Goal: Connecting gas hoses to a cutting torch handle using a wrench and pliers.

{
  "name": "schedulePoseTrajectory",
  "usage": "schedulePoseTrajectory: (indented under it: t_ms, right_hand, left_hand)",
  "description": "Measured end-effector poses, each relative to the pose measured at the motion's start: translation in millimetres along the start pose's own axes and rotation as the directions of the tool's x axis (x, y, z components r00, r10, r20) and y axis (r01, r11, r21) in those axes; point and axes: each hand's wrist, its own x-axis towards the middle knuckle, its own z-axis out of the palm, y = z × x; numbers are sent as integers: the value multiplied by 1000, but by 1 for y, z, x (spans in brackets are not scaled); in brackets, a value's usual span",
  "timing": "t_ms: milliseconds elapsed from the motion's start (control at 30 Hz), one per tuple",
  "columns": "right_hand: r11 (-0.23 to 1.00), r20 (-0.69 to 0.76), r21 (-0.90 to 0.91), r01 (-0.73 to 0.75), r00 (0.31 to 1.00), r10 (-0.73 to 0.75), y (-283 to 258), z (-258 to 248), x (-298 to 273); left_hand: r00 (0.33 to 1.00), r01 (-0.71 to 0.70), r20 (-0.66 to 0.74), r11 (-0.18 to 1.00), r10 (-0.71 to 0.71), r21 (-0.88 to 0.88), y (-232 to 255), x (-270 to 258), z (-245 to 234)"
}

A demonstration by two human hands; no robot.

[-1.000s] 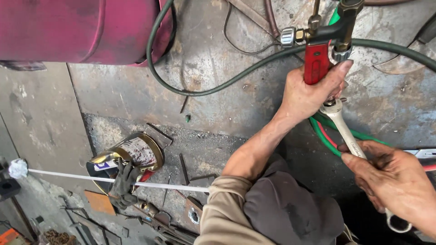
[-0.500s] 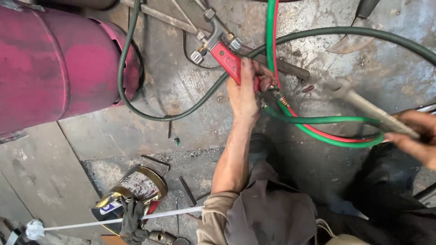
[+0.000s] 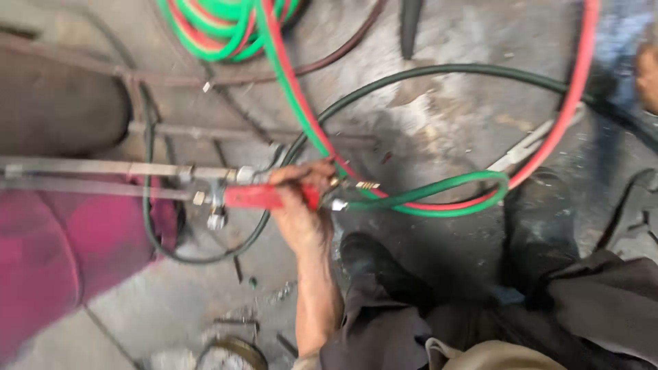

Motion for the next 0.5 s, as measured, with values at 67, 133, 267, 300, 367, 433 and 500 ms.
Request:
schedulePoseTrajectory:
  t_ms: [67, 133, 267, 300, 367, 433, 500]
  right_hand:
    - [993, -132, -27, -115, 985, 110, 39, 4, 21]
    - [981, -229, -32, -191, 957, 179, 74, 5, 19]
    - [966, -310, -75, -246, 927, 212, 121, 22, 15]
    - [968, -318, -87, -236, 927, 197, 125, 22, 12]
    - [971, -319, -93, -218, 931, 179, 139, 31, 7]
    - [981, -323, -68, -184, 934, 153, 161, 45, 3]
    - [975, -296, 99, -198, 930, 219, 210, 85, 10]
  left_hand:
    - [999, -2, 50, 1000, 2, -2, 5, -4, 4]
    - [991, -55, 125, 996, 47, 64, 15, -8, 13]
    - [981, -89, 184, 989, 66, 117, 17, -13, 22]
    - [982, -88, 176, 989, 67, 117, 15, -12, 24]
    - [985, -90, 161, 988, 69, 126, 15, -13, 26]
    - [987, -99, 137, 984, 79, 146, 13, -14, 25]
    - [989, -110, 119, 982, 92, 156, 10, -14, 28]
